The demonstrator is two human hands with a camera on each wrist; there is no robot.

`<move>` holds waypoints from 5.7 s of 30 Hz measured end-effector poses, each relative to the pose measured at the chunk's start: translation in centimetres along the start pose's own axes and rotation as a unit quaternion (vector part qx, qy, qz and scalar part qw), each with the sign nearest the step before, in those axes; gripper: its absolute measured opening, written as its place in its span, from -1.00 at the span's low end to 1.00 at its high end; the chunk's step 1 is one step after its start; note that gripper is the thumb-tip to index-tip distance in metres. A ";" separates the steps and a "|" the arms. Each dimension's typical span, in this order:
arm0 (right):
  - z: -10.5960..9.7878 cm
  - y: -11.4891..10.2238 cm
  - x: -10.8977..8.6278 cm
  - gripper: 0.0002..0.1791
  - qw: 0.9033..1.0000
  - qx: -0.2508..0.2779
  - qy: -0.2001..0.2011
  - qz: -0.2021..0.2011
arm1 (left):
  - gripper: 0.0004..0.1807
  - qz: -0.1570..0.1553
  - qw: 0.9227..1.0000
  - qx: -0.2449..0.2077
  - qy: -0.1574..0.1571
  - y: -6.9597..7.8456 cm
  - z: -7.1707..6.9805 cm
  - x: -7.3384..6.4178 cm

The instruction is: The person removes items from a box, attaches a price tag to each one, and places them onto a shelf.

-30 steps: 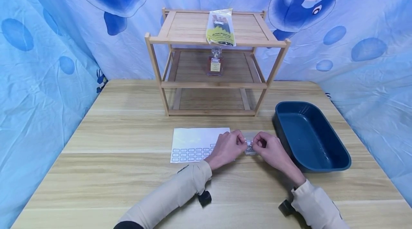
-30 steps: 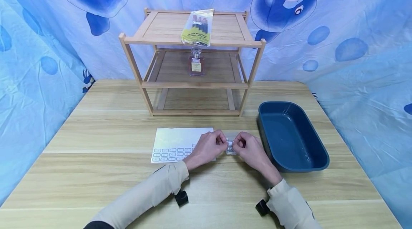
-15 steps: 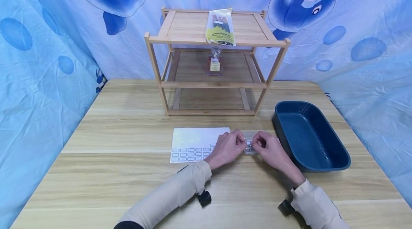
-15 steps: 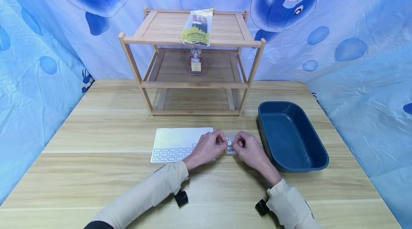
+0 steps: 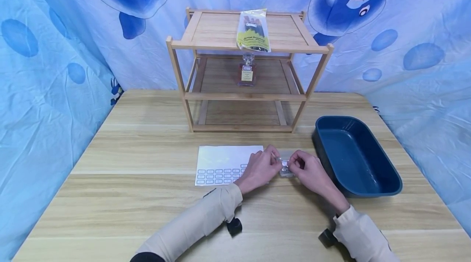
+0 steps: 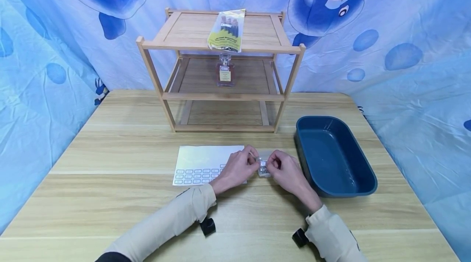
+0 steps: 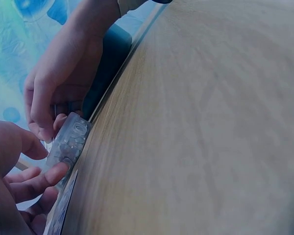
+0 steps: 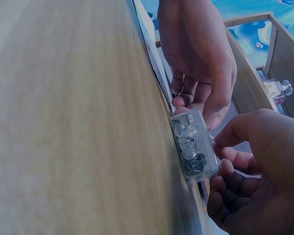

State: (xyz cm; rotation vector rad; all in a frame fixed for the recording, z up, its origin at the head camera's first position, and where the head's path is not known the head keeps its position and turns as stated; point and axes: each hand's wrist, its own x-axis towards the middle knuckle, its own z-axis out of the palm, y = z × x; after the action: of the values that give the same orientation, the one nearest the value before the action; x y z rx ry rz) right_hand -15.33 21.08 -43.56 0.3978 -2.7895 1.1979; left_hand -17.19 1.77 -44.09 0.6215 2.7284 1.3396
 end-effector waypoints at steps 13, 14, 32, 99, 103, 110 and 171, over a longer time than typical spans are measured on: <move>0.0 0.0 0.0 -0.96 1.000 0.002 0.006 0.003 | -0.73 -0.005 1.000 -0.010 -0.010 0.0 0.0 0.0; 0.0 0.0 0.0 -0.96 1.000 0.003 0.006 0.003 | -0.73 -0.004 1.000 -0.009 -0.010 0.0 0.0 0.0; -0.2 0.0 -0.1 -0.95 1.000 0.011 0.005 0.012 | -0.71 -0.008 0.999 -0.028 -0.016 0.1 0.0 -0.1; -1.5 -0.4 -1.3 -0.16 0.996 -0.050 -0.070 -0.032 | -0.08 0.056 0.993 0.042 -0.100 -0.6 -2.7 -0.7; -1.5 -0.5 -1.3 -0.18 0.996 -0.044 -0.060 -0.043 | -0.08 0.070 0.992 0.031 -0.099 -0.9 -3.2 -0.8; -1.4 -0.7 -1.2 -0.18 0.997 -0.038 -0.033 -0.061 | -0.28 0.066 0.995 -0.019 -0.073 -1.3 -4.0 -1.2; -0.5 -1.9 0.8 -0.15 0.997 -0.025 0.025 -0.073 | -0.53 0.072 0.913 -0.181 0.358 -6.4 -21.8 -0.7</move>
State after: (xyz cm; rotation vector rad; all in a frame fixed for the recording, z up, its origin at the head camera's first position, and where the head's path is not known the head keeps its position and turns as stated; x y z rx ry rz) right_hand -15.57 20.04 -41.78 0.5489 -2.6894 1.0906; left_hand -23.23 -18.42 -35.45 0.3429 2.7999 2.4465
